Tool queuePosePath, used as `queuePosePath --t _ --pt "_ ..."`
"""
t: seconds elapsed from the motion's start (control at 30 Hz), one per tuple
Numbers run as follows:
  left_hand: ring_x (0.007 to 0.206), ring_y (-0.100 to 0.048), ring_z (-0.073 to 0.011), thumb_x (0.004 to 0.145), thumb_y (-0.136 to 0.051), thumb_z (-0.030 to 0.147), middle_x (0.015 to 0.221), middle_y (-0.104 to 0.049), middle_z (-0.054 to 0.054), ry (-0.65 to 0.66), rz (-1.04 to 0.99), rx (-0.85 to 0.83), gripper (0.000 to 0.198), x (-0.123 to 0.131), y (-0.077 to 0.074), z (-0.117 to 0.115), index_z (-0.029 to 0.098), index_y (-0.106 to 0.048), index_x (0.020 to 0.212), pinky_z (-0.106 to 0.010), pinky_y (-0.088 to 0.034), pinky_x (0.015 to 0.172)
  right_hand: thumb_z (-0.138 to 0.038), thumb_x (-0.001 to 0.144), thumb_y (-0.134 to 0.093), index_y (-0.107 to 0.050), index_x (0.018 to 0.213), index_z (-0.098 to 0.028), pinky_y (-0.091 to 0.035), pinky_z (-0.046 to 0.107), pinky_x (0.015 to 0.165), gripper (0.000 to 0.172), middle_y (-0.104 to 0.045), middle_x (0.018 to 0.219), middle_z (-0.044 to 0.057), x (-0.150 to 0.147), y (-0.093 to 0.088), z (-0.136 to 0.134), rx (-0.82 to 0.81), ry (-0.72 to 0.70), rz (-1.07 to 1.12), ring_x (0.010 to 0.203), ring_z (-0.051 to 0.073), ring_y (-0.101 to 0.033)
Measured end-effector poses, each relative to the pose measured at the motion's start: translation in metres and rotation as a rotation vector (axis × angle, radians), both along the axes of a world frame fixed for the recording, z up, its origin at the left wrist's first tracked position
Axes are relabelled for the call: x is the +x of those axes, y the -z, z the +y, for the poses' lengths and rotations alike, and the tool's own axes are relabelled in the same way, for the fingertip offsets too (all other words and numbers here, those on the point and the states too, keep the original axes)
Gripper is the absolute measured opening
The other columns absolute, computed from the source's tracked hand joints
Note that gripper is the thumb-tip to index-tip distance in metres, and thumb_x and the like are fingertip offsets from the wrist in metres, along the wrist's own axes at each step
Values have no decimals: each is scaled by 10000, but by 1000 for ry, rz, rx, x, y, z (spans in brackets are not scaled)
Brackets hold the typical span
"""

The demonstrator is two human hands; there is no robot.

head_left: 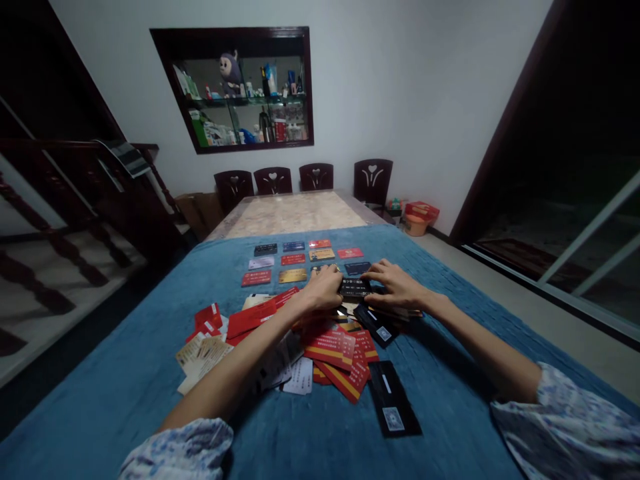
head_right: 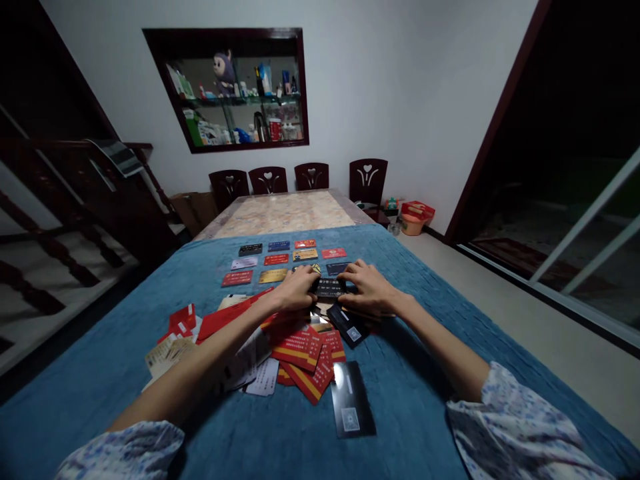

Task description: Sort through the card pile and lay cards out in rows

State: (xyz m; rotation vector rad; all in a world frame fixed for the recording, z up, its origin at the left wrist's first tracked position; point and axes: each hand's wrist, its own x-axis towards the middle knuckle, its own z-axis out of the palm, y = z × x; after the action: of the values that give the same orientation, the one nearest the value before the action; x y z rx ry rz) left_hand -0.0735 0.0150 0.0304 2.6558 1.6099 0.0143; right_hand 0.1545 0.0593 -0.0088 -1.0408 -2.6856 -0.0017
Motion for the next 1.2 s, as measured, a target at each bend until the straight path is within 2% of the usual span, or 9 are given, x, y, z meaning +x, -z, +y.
queuePosePath --t 0.23,0.4,0.5,0.63,0.87,0.97,1.2 --pt "1221 -506 -303 803 -580 220 1262 -566 -117 -48 -11 5 388 -28 0 5 198 -611 1189 -445 -441 1008 -568 848 -624 -650 1267 -218 -432 450 862 546 -626 1161 149 -31 -10 12 -27 -36 -42 1086 321 -486" --pt "1222 -509 -322 800 -587 223 1264 -565 -129 -89 20 15 380 -48 -4 7 182 -619 1177 -476 -452 993 -572 848 -622 -647 1275 -217 -431 424 835 556 -619 1153 152 -55 -14 22 -24 -57 -74 1080 320 -477" --pt "1232 -504 -323 793 -589 215 1260 -566 -124 -106 12 15 386 -60 -8 8 190 -622 1177 -485 -440 1013 -579 838 -637 -643 1288 -232 -420 437 867 568 -619 1167 150 -69 -17 30 -18 -76 -79 1079 321 -471" --pt "1231 -504 -317 795 -584 209 1245 -573 -125 -146 18 17 352 -75 -13 9 186 -634 1144 -466 -439 1019 -551 833 -662 -648 1277 -216 -415 442 904 556 -616 1172 153 -91 -22 38 -17 -85 -95 1100 323 -472" --pt "1178 -547 -308 774 -598 187 1201 -611 -111 -191 34 47 300 -101 -15 15 176 -665 1066 -388 -469 955 -520 847 -664 -646 1253 -228 -428 433 886 501 -600 1249 148 -126 -36 41 -35 -64 -146 1202 344 -445" --pt "1159 -564 -310 766 -609 182 1196 -625 -108 -214 44 57 297 -112 -16 19 182 -684 1053 -372 -468 942 -516 849 -661 -647 1250 -225 -431 439 884 495 -599 1256 155 -139 -42 43 -42 -70 -162 1185 347 -457" --pt "1164 -557 -308 779 -611 233 1220 -612 -110 -260 90 46 377 -135 -14 30 204 -656 1153 -387 -485 932 -478 847 -683 -679 1182 -197 -423 432 911 437 -611 1231 155 -168 -44 55 -21 -76 -209 1179 339 -467"
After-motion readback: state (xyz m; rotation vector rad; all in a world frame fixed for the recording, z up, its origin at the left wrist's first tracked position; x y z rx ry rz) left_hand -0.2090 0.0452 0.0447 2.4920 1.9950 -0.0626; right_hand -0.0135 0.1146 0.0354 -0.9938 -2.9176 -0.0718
